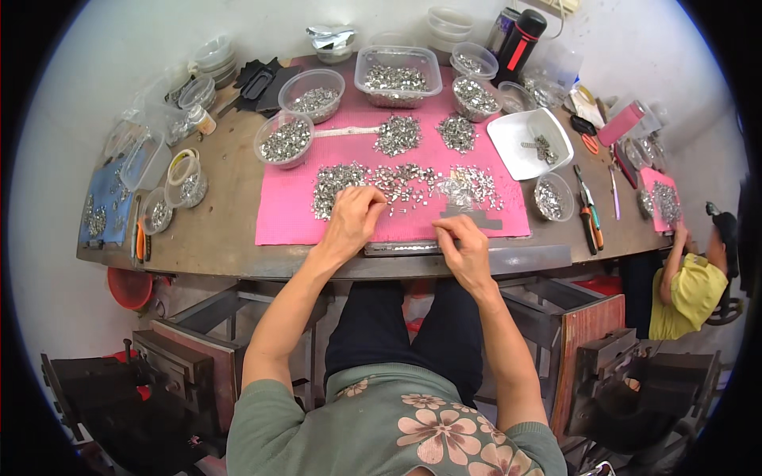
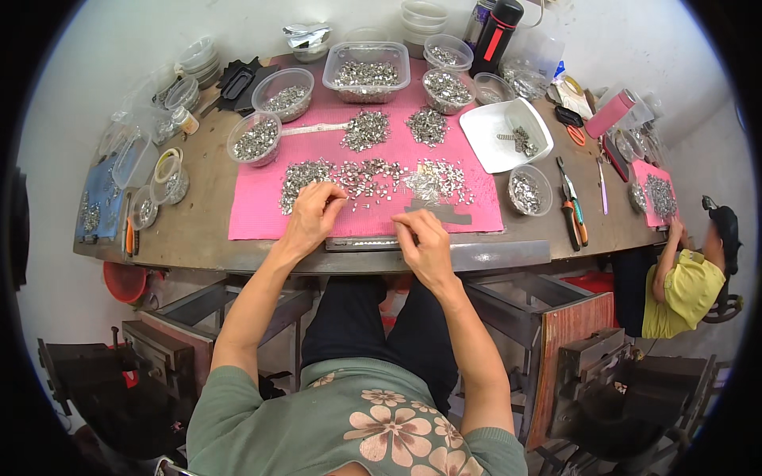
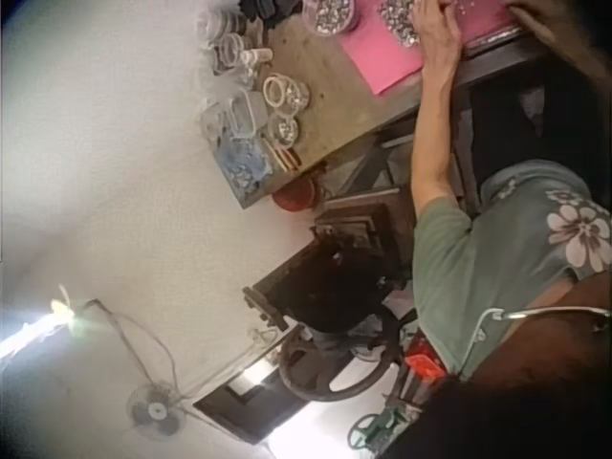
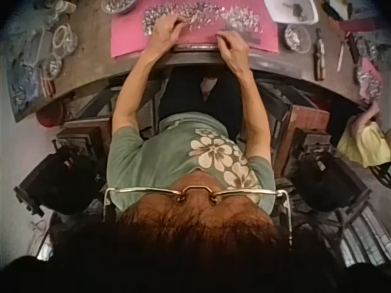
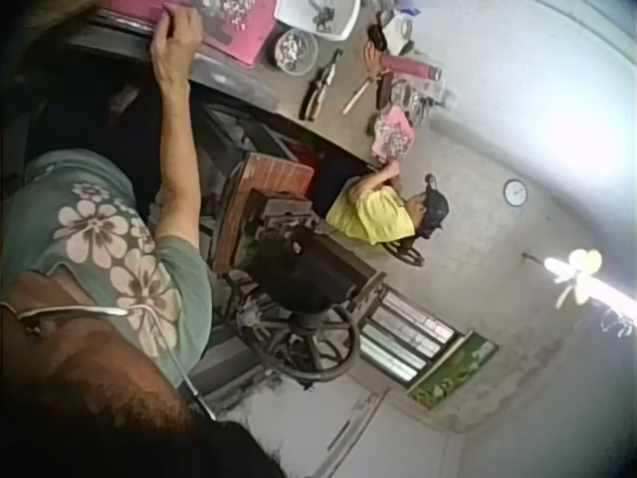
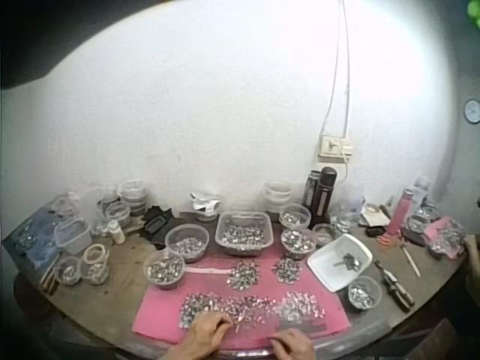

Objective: The person arranges small metal pieces into a metal fixture by hand, places the fixture into a manual press, and rotates the wheel to press the pieces. The person then returns to the table and inserts more metal pieces into the fixture.

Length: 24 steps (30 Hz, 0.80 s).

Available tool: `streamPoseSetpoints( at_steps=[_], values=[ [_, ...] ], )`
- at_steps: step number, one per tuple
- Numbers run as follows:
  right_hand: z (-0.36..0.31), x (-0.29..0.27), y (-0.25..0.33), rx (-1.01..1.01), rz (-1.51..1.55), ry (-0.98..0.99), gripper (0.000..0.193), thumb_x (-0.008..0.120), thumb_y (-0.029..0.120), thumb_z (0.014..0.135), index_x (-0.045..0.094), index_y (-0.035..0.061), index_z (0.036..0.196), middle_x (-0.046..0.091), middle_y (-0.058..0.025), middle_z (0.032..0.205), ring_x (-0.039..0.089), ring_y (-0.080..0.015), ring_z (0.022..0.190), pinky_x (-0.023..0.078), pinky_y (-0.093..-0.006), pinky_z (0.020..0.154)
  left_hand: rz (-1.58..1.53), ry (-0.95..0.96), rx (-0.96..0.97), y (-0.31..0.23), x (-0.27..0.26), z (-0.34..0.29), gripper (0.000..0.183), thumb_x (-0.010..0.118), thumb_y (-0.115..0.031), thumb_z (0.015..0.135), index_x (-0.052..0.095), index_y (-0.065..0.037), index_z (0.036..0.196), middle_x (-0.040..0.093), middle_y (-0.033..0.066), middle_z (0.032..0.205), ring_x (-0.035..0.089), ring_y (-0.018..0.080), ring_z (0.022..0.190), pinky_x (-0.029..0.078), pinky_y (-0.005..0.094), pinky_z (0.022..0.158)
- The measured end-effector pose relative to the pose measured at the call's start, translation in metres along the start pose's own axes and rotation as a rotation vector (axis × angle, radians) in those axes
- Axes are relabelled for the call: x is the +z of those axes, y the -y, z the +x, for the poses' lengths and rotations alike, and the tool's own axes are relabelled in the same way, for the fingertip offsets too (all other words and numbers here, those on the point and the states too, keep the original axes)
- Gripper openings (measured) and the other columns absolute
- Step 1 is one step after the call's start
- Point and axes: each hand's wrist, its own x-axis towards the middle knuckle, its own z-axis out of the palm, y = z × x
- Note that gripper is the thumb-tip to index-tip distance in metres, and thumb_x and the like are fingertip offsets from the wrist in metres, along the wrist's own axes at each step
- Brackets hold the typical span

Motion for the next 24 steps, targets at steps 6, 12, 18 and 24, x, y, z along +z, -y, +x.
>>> streamPoseSetpoints(
  at_steps=[6, 12, 18, 24],
  values=[
    [0.037, 0.028, -0.009, -0.175, -0.204, 0.235, 0.008, 0.07, 0.005, 0.088, 0.073, 0.0036, 0.094, 0.061, -0.0133, 0.084, 0.061, -0.0338, 0.083, 0.049, -0.0448, 0.076, -0.019, -0.109, -0.133, 0.005, -0.019, 0.001, 0.009, 0.069, -0.002, 0.085, 0.063, -0.003, 0.092, 0.065, 0.0109, 0.084, 0.061, 0.0298, 0.086, 0.045, 0.0416, 0.081],
    [0.05, 0.039, -0.015, -0.267, -0.292, 0.279, 0.007, 0.071, 0.008, 0.085, 0.067, 0.0019, 0.087, 0.059, -0.0137, 0.083, 0.061, -0.0356, 0.083, 0.048, -0.0458, 0.074, 0.252, -0.194, -0.02, 0.033, -0.039, -0.001, 0.01, 0.069, -0.003, 0.084, 0.064, -0.006, 0.092, 0.066, 0.0093, 0.088, 0.061, 0.0289, 0.087, 0.042, 0.0408, 0.083],
    [0.051, 0.02, -0.015, -0.189, -0.247, 0.373, 0.008, 0.069, 0.01, 0.087, 0.066, 0.0033, 0.091, 0.061, -0.013, 0.088, 0.061, -0.0344, 0.089, 0.047, -0.0461, 0.081, 0.387, -0.198, 0.007, 0.023, -0.035, -0.004, 0.01, 0.073, -0.009, 0.085, 0.07, -0.01, 0.095, 0.064, 0.005, 0.095, 0.059, 0.0252, 0.094, 0.039, 0.0428, 0.091],
    [0.05, 0.038, -0.013, -0.239, -0.324, 0.336, 0.012, 0.072, 0.012, 0.086, 0.065, 0.0026, 0.089, 0.062, -0.0139, 0.089, 0.061, -0.0354, 0.088, 0.047, -0.0459, 0.081, 0.21, -0.023, 0.058, 0.0, 0.01, -0.001, 0.016, 0.08, -0.019, 0.081, 0.074, -0.015, 0.096, 0.059, 0.0035, 0.093, 0.056, 0.0236, 0.097, 0.035, 0.0438, 0.096]
  ],
)
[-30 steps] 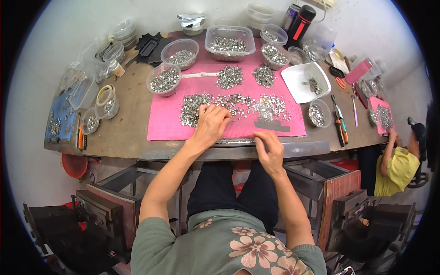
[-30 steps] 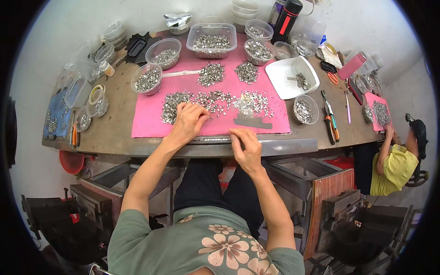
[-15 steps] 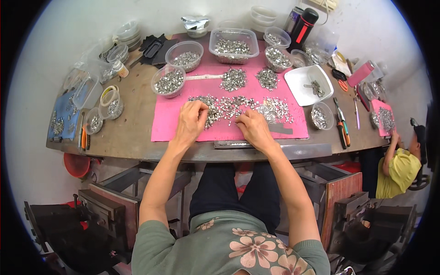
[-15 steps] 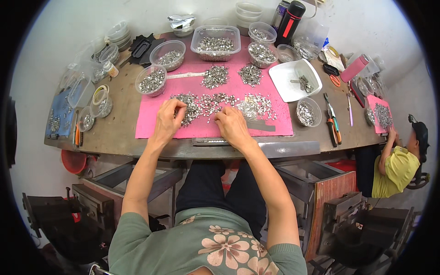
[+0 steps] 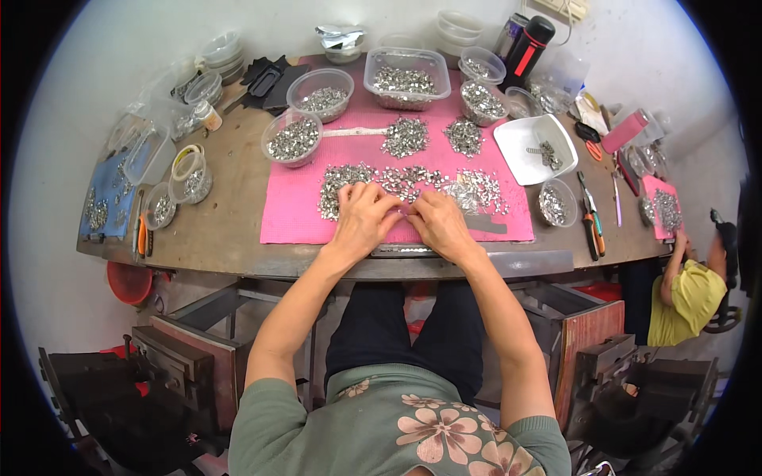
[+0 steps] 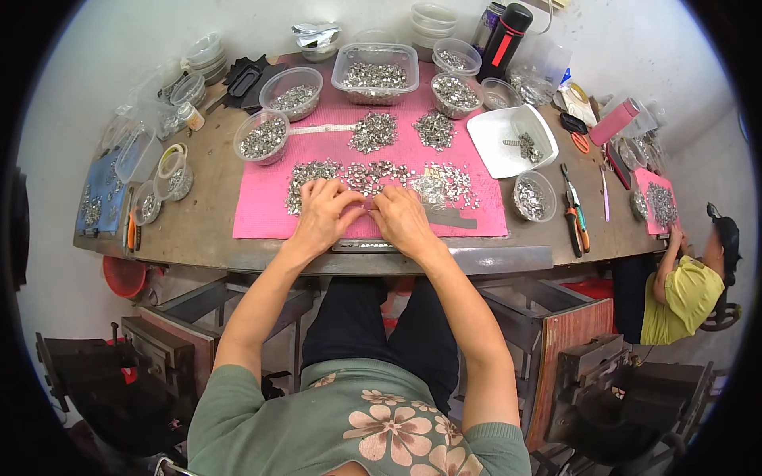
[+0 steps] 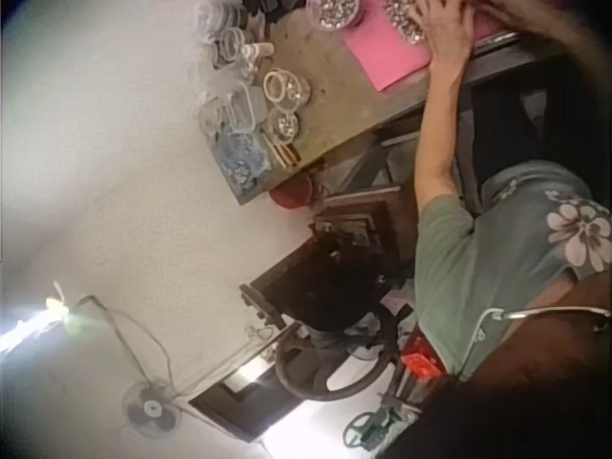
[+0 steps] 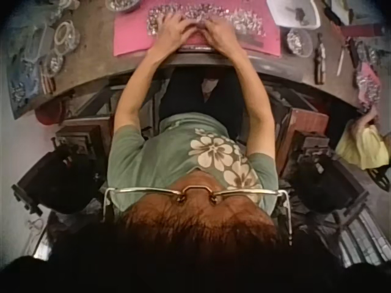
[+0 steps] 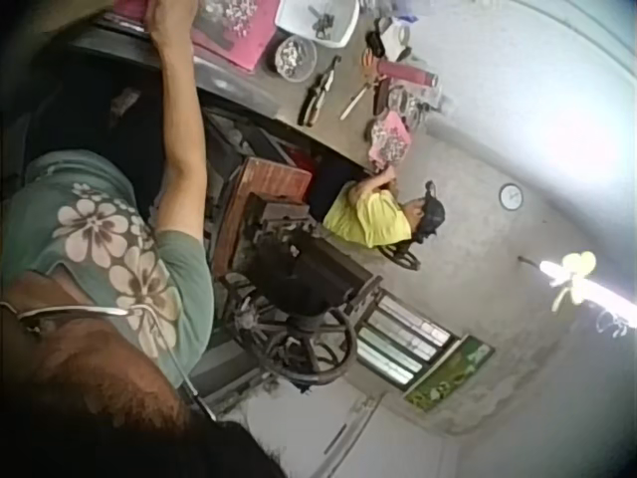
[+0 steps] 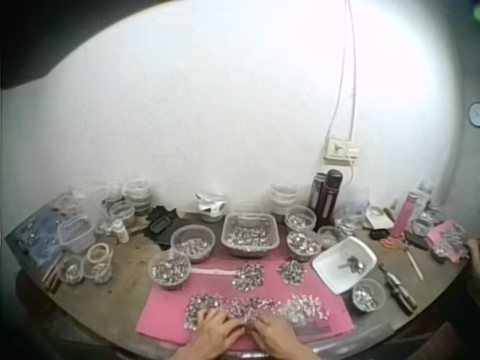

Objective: The person arranges small metal pieces into a metal fixture by hand, places the fixture into a manual press, and rotates the wheel to press the pieces. The person then returns to the table and inserts more metal pieces into the fixture.

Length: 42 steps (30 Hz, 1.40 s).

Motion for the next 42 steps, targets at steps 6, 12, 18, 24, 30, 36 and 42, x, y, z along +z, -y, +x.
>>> streamPoseSetpoints(
  at_steps=[6, 12, 18, 24, 30, 36, 42],
  values=[
    [-0.012, -0.018, -0.005, 0.105, 0.092, 0.109, 0.013, 0.073, 0.013, 0.085, 0.065, 0.0021, 0.085, 0.063, -0.0138, 0.087, 0.063, -0.0351, 0.085, 0.047, -0.0463, 0.082, 0.044, 0.014, 0.03, 0.003, 0.003, 0.001, 0.012, 0.079, -0.019, 0.082, 0.072, -0.014, 0.09, 0.058, 0.0034, 0.092, 0.055, 0.024, 0.096, 0.034, 0.046, 0.094],
    [-0.01, -0.025, -0.002, 0.17, 0.273, 0.132, 0.009, 0.073, 0.014, 0.086, 0.07, 0.006, 0.089, 0.063, -0.0113, 0.086, 0.063, -0.0317, 0.086, 0.047, -0.0441, 0.083, 0.132, -0.067, -0.028, 0.013, -0.014, -0.002, 0.009, 0.075, -0.015, 0.085, 0.072, -0.014, 0.093, 0.059, 0.0028, 0.087, 0.056, 0.0227, 0.093, 0.035, 0.0448, 0.093],
    [-0.014, -0.017, -0.015, -0.063, 0.12, 0.113, 0.008, 0.072, 0.012, 0.086, 0.073, 0.0084, 0.093, 0.062, -0.0081, 0.088, 0.063, -0.0277, 0.089, 0.048, -0.0426, 0.085, 0.037, 0.061, 0.056, 0.004, -0.007, -0.002, 0.008, 0.076, -0.021, 0.085, 0.076, -0.016, 0.091, 0.059, 0.0015, 0.085, 0.056, 0.0204, 0.091, 0.034, 0.0447, 0.096],
    [-0.015, -0.019, -0.012, -0.09, 0.076, 0.092, 0.009, 0.073, 0.012, 0.085, 0.072, 0.0077, 0.093, 0.061, -0.0094, 0.088, 0.061, -0.0292, 0.092, 0.048, -0.043, 0.086, 0.11, -0.014, -0.004, 0.013, -0.01, -0.002, 0.006, 0.075, -0.019, 0.086, 0.075, -0.015, 0.09, 0.059, 0.0029, 0.085, 0.056, 0.0224, 0.091, 0.035, 0.0458, 0.095],
    [-0.019, -0.025, -0.011, -0.031, 0.13, 0.044, 0.011, 0.071, 0.006, 0.085, 0.066, 0.0008, 0.094, 0.061, -0.0115, 0.083, 0.062, -0.0301, 0.082, 0.051, -0.0416, 0.078, 0.103, 0.029, 0.061, 0.008, -0.011, -0.006, 0.01, 0.077, -0.023, 0.086, 0.079, -0.017, 0.094, 0.057, 0.0022, 0.081, 0.056, 0.0211, 0.088, 0.035, 0.0447, 0.093],
    [-0.053, -0.04, 0.016, 0.254, 0.491, -0.053, 0.005, 0.068, 0.001, 0.09, 0.065, -0.0001, 0.094, 0.07, -0.009, 0.087, 0.066, -0.0176, 0.078, 0.052, -0.0305, 0.075, -0.005, -0.085, -0.064, -0.007, -0.031, -0.02, 0.018, 0.08, -0.024, 0.083, 0.079, -0.015, 0.098, 0.06, 0.0014, 0.082, 0.057, 0.0209, 0.086, 0.036, 0.0408, 0.09],
    [-0.069, -0.022, 0.027, 0.247, 0.57, -0.194, 0.009, 0.07, -0.001, 0.087, 0.067, -0.0013, 0.096, 0.069, -0.0117, 0.099, 0.066, -0.0214, 0.089, 0.051, -0.0324, 0.079, -0.176, -0.059, -0.052, -0.041, -0.013, -0.055, 0.054, 0.086, -0.037, 0.075, 0.072, -0.011, 0.12, 0.061, 0.0062, 0.106, 0.055, 0.0256, 0.1, 0.038, 0.0403, 0.093]
  ],
)
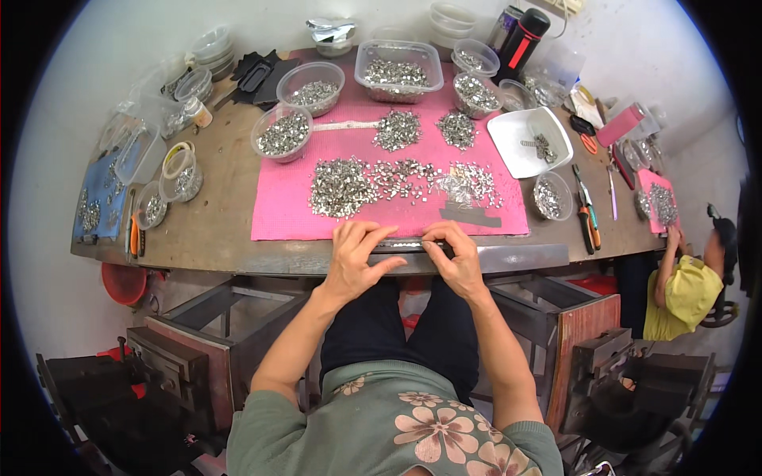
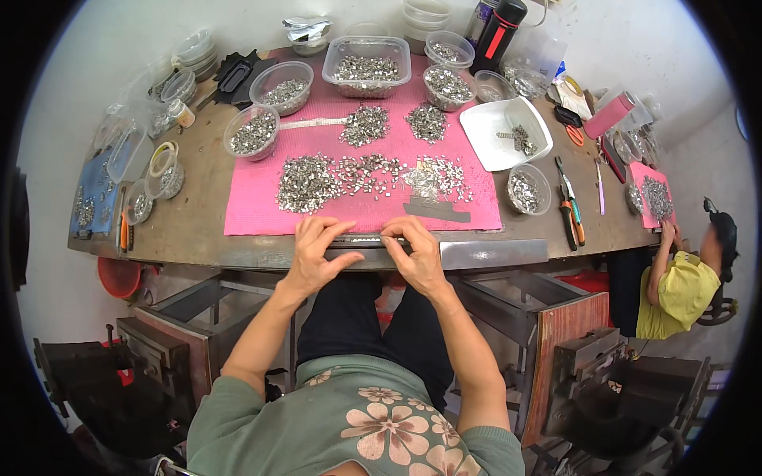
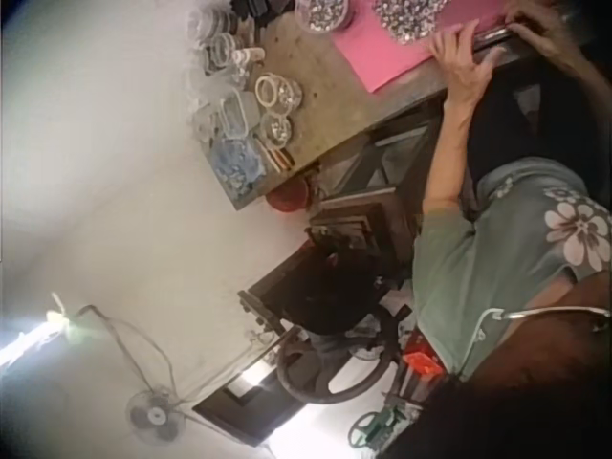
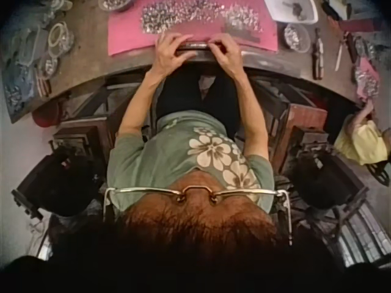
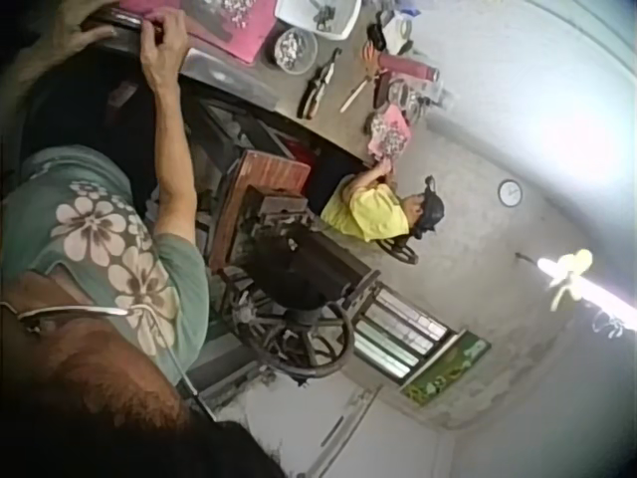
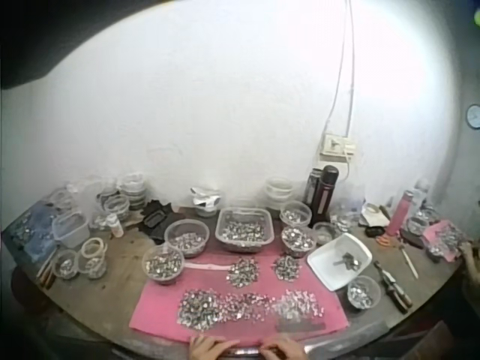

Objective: The person arranges small metal pieces into a metal fixture by hand, places the fixture into a manual press, and rotates the wheel to press the pieces. The person then returns to the table and inserts more metal pieces into the fixture.

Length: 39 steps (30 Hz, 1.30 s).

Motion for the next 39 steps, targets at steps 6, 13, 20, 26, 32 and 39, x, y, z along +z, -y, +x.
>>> streamPoseSetpoints(
  at_steps=[6, 13, 20, 26, 32, 39],
  values=[
    [-0.005, 0.007, -0.005, -0.022, -0.06, -0.058, 0.009, 0.071, -0.001, 0.087, 0.067, -0.0012, 0.095, 0.069, -0.0117, 0.1, 0.067, -0.0239, 0.091, 0.051, -0.0339, 0.082, 0.013, -0.026, -0.024, 0.001, 0.009, -0.009, 0.054, 0.087, -0.034, 0.075, 0.071, -0.011, 0.121, 0.06, 0.0066, 0.106, 0.055, 0.0263, 0.101, 0.039, 0.0408, 0.093],
    [-0.007, 0.006, -0.004, -0.041, -0.162, -0.097, 0.01, 0.071, 0.001, 0.086, 0.066, 0.0031, 0.094, 0.069, -0.0096, 0.095, 0.066, -0.0268, 0.09, 0.047, -0.0364, 0.085, 0.024, -0.031, -0.012, 0.003, 0.009, -0.011, 0.047, 0.086, -0.031, 0.077, 0.072, -0.011, 0.118, 0.06, 0.0069, 0.105, 0.055, 0.0265, 0.101, 0.038, 0.0416, 0.094],
    [0.003, -0.002, 0.003, -0.252, -0.416, 0.011, 0.014, 0.07, -0.003, 0.083, 0.063, 0.0019, 0.095, 0.067, -0.0113, 0.094, 0.064, -0.0298, 0.087, 0.047, -0.0394, 0.081, 0.031, -0.044, -0.002, 0.004, 0.01, -0.012, 0.043, 0.084, -0.029, 0.079, 0.072, -0.012, 0.116, 0.061, 0.0069, 0.105, 0.055, 0.0262, 0.1, 0.038, 0.0415, 0.094],
    [0.01, -0.007, 0.009, -0.473, -0.655, 0.136, 0.02, 0.069, -0.003, 0.081, 0.062, 0.002, 0.098, 0.064, -0.0106, 0.096, 0.063, -0.0309, 0.088, 0.047, -0.041, 0.08, 0.034, -0.057, 0.014, 0.004, 0.012, -0.01, 0.039, 0.083, -0.026, 0.081, 0.072, -0.011, 0.115, 0.062, 0.0063, 0.103, 0.057, 0.0252, 0.097, 0.038, 0.0412, 0.094],
    [0.008, -0.003, 0.009, -0.481, -0.716, 0.116, 0.017, 0.066, 0.002, 0.082, 0.061, 0.0005, 0.098, 0.061, -0.0121, 0.093, 0.062, -0.029, 0.087, 0.047, -0.0417, 0.082, 0.033, -0.054, 0.019, 0.005, 0.012, -0.01, 0.038, 0.083, -0.024, 0.08, 0.072, -0.01, 0.115, 0.063, 0.0066, 0.103, 0.058, 0.0249, 0.098, 0.038, 0.0412, 0.093],
    [0.011, -0.012, 0.019, -0.506, -0.702, 0.216, 0.015, 0.067, 0.004, 0.083, 0.061, 0.0044, 0.096, 0.061, -0.0102, 0.093, 0.061, -0.0282, 0.086, 0.047, -0.0419, 0.083, 0.029, -0.064, 0.021, 0.003, 0.011, -0.011, 0.039, 0.085, -0.021, 0.078, 0.073, -0.01, 0.114, 0.063, 0.0074, 0.103, 0.057, 0.0267, 0.099, 0.039, 0.0399, 0.092]
  ],
)
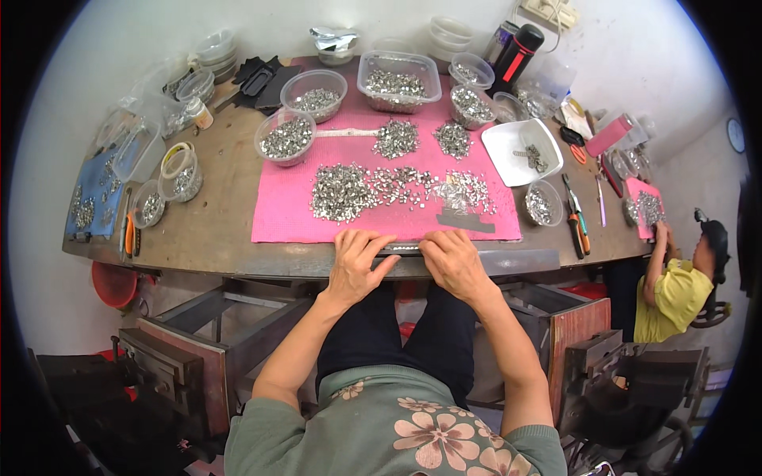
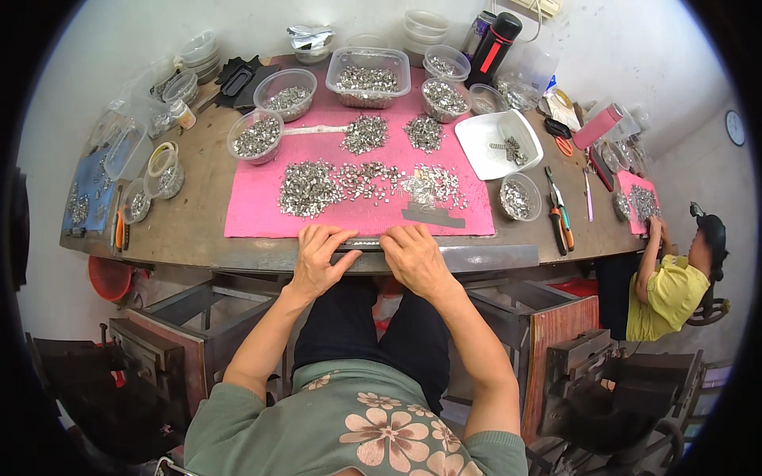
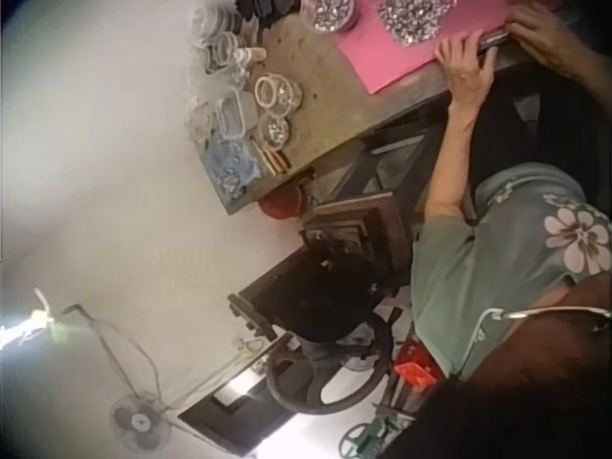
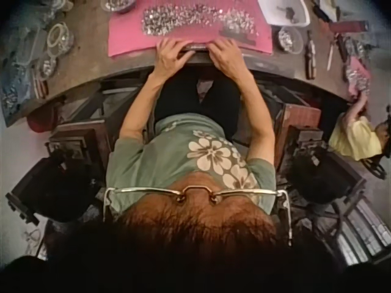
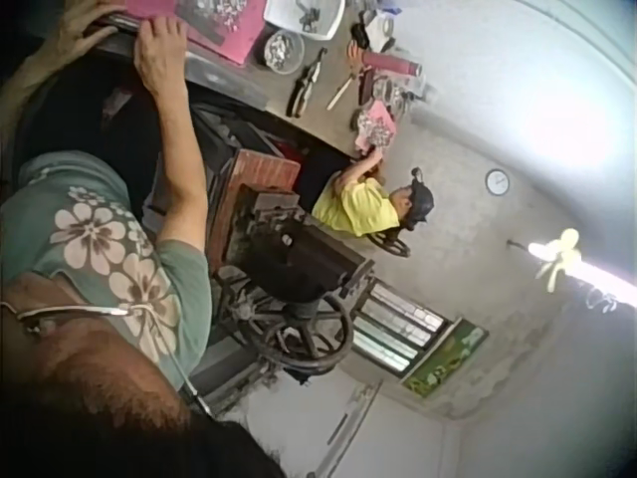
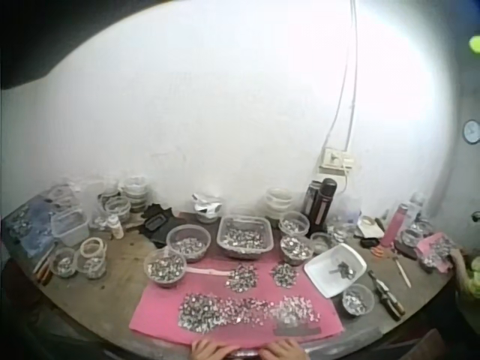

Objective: The person arranges small metal pieces into a metal fixture by hand, places the fixture into a manual press, and rotates the wheel to press the pieces. The person then returns to the table and inserts more metal pieces into the fixture.

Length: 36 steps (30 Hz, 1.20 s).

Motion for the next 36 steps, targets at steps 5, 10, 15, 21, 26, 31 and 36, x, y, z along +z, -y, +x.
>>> streamPoseSetpoints(
  at_steps=[5, 10, 15, 21, 26, 31, 36],
  values=[
    [-0.015, -0.001, -0.004, 0.097, 0.119, -0.015, 0.026, 0.071, 0.006, 0.085, 0.065, 0.0034, 0.11, 0.066, -0.0123, 0.107, 0.063, -0.0293, 0.101, 0.047, -0.0421, 0.088, -0.021, 0.008, 0.015, -0.001, 0.002, 0.001, 0.039, 0.083, -0.021, 0.08, 0.071, -0.009, 0.115, 0.063, 0.0069, 0.102, 0.059, 0.0256, 0.098, 0.038, 0.0415, 0.093],
    [-0.037, -0.002, -0.001, 0.324, 0.188, -0.129, 0.041, 0.075, 0.008, 0.084, 0.065, 0.0033, 0.123, 0.066, -0.0147, 0.117, 0.064, -0.0336, 0.106, 0.048, -0.0428, 0.09, -0.007, 0.012, -0.012, 0.002, -0.002, -0.002, 0.038, 0.082, -0.02, 0.08, 0.072, -0.009, 0.116, 0.063, 0.0072, 0.103, 0.058, 0.0263, 0.099, 0.039, 0.0427, 0.094],
    [-0.044, 0.004, 0.006, 0.273, 0.101, -0.12, 0.044, 0.076, 0.008, 0.084, 0.066, 0.0054, 0.127, 0.064, -0.0131, 0.126, 0.065, -0.0308, 0.107, 0.049, -0.0428, 0.091, -0.01, 0.021, -0.005, 0.005, 0.0, -0.001, 0.038, 0.082, -0.019, 0.08, 0.072, -0.009, 0.116, 0.064, 0.0066, 0.104, 0.058, 0.0269, 0.101, 0.039, 0.0429, 0.094],
    [-0.046, -0.003, 0.0, 0.449, 0.43, -0.129, 0.044, 0.074, 0.009, 0.087, 0.065, 0.0039, 0.13, 0.064, -0.0167, 0.127, 0.064, -0.0337, 0.115, 0.052, -0.0401, 0.097, 0.034, 0.038, -0.043, 0.001, -0.002, 0.002, 0.049, 0.084, -0.025, 0.078, 0.069, -0.01, 0.123, 0.063, 0.0081, 0.11, 0.057, 0.029, 0.107, 0.038, 0.0448, 0.098],
    [-0.05, 0.004, -0.01, 0.457, 0.463, -0.041, 0.059, 0.075, 0.008, 0.085, 0.057, 0.0086, 0.141, 0.059, -0.0173, 0.13, 0.058, -0.0342, 0.122, 0.049, -0.0405, 0.102, 0.147, 0.11, -0.101, 0.015, -0.018, -0.006, 0.058, 0.086, -0.028, 0.077, 0.065, -0.008, 0.127, 0.061, 0.0105, 0.115, 0.055, 0.0325, 0.111, 0.038, 0.0462, 0.098],
    [-0.055, 0.028, -0.011, 0.287, 0.324, -0.173, 0.053, 0.076, 0.006, 0.083, 0.064, 0.014, 0.134, 0.059, -0.0156, 0.129, 0.061, -0.035, 0.113, 0.052, -0.0432, 0.096, 0.171, 0.102, -0.055, 0.026, -0.017, -0.014, 0.044, 0.085, -0.022, 0.078, 0.069, -0.01, 0.117, 0.058, 0.0107, 0.113, 0.053, 0.032, 0.113, 0.035, 0.0479, 0.101],
    [-0.061, 0.016, -0.008, 0.453, 0.443, -0.158, 0.064, 0.078, 0.008, 0.082, 0.054, 0.0062, 0.141, 0.058, -0.0163, 0.131, 0.058, -0.0373, 0.119, 0.048, -0.0436, 0.103, 0.153, 0.122, -0.096, 0.021, -0.016, -0.012, 0.041, 0.083, -0.02, 0.08, 0.068, -0.008, 0.116, 0.056, 0.0115, 0.114, 0.052, 0.0324, 0.112, 0.035, 0.0476, 0.101]
  ],
)
